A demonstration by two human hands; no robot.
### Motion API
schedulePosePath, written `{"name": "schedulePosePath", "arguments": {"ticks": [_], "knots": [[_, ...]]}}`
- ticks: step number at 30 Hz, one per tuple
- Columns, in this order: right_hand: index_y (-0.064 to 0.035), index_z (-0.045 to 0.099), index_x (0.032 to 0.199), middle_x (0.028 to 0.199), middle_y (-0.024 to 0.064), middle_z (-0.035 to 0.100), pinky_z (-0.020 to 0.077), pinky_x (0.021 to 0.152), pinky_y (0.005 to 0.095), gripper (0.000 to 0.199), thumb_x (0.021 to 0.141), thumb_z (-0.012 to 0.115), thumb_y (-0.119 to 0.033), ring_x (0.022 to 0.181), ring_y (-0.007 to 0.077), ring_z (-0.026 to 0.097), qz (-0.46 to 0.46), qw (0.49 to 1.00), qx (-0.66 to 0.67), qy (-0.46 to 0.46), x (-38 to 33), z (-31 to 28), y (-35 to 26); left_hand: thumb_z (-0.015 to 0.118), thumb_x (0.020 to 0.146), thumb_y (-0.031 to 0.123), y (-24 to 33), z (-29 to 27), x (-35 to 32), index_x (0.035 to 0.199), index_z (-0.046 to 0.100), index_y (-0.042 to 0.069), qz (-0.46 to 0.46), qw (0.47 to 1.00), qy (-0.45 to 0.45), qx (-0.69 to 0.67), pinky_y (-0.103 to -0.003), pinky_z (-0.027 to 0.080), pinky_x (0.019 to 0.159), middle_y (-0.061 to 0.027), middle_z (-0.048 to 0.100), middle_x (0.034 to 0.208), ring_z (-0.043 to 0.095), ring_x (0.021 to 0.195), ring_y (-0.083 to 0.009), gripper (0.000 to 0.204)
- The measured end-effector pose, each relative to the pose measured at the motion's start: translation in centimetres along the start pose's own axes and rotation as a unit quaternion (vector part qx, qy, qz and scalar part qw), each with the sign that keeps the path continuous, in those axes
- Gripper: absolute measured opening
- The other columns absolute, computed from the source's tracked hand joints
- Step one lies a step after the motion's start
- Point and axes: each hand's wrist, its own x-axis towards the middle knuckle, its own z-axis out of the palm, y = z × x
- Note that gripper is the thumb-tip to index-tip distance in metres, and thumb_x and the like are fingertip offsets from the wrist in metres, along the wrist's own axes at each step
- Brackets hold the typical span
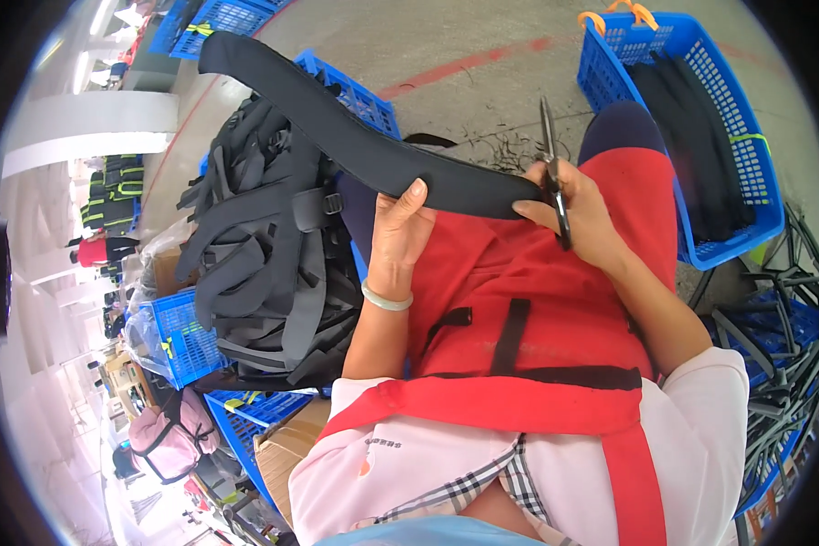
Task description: Trimming excess material and loose threads from black backpack straps using scissors.
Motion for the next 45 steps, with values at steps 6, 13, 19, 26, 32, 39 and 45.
{"name": "schedulePosePath", "arguments": {"ticks": [6,13,19,26,32,39,45], "knots": [[-0.0064,0.054,0.098,0.075,-0.0045,0.052,0.0382,0.057,0.0188,0.027,0.08,0.073,-0.005,0.065,0.0029,0.049,-0.007,0.998,0.058,-0.004,0.6,2.7,-0.5,0.07,0.079,-0.007,-2.5,2.6,-0.6,0.1,0.065,0.007,0.006,0.999,0.052,0.007,-0.03,0.049,0.087,-0.0015,0.066,0.095,0.062,0.09,-0.0144,0.026],[-0.0034,0.051,0.1,0.075,-0.0022,0.045,0.0364,0.059,0.0232,0.035,0.079,0.077,-0.013,0.067,0.008,0.041,0.091,0.981,-0.146,-0.092,-0.4,-0.7,-3.1,0.072,0.078,-0.006,-0.9,0.8,-0.9,0.1,0.065,0.005,-0.017,0.997,0.043,0.063,-0.031,0.052,0.082,-0.0039,0.067,0.092,0.064,0.085,-0.0159,0.026],[0.0004,0.05,0.111,0.086,0.0147,0.055,0.045,0.071,0.0361,0.067,0.067,0.083,-0.038,0.077,0.0252,0.055,0.068,0.947,-0.262,-0.172,-2.4,-2.1,-4.6,0.073,0.077,-0.006,0.1,0.6,-1.0,0.096,0.067,0.003,-0.017,0.996,0.015,0.086,-0.032,0.054,0.076,-0.0057,0.068,0.09,0.066,0.082,-0.0174,0.022],[0.0019,0.048,0.104,0.086,0.0168,0.056,0.0451,0.069,0.0393,0.069,0.062,0.085,-0.04,0.077,0.034,0.057,0.088,0.917,-0.326,-0.211,-2.0,-1.8,-5.8,0.074,0.074,-0.008,-0.5,0.7,-1.4,0.095,0.067,0.002,-0.008,0.991,-0.014,0.135,-0.029,0.053,0.075,-0.0055,0.068,0.089,0.065,0.08,-0.0155,0.025],[0.0018,0.049,0.1,0.075,0.0158,0.054,0.0435,0.065,0.0417,0.067,0.064,0.084,-0.043,0.072,0.0347,0.057,0.059,0.918,-0.34,-0.198,-2.1,-1.2,-5.1,0.075,0.074,-0.008,-0.1,0.9,-1.8,0.094,0.066,0.002,-0.013,0.992,-0.003,0.128,-0.029,0.052,0.075,-0.0057,0.068,0.089,0.065,0.08,-0.0152,0.025],[0.0029,0.052,0.104,0.071,0.0161,0.053,0.0431,0.062,0.0406,0.064,0.069,0.081,-0.042,0.069,0.0349,0.055,0.051,0.929,-0.317,-0.183,-1.9,-0.6,-4.4,0.074,0.074,-0.008,-0.2,1.0,-2.0,0.099,0.064,0.002,-0.021,0.991,-0.008,0.13,-0.032,0.053,0.079,-0.0061,0.068,0.091,0.065,0.083,-0.0169,0.028],[0.0018,0.052,0.105,0.076,0.0182,0.058,0.0455,0.065,0.0402,0.057,0.073,0.08,-0.035,0.073,0.0369,0.058,0.076,0.923,-0.328,-0.188,-1.9,-0.3,-4.4,0.076,0.077,0.004,0.6,0.6,-2.3,0.103,0.063,0.001,-0.028,0.999,0.0,0.024,-0.034,0.054,0.081,-0.0096,0.067,0.096,0.065,0.087,-0.0199,0.03]]}}
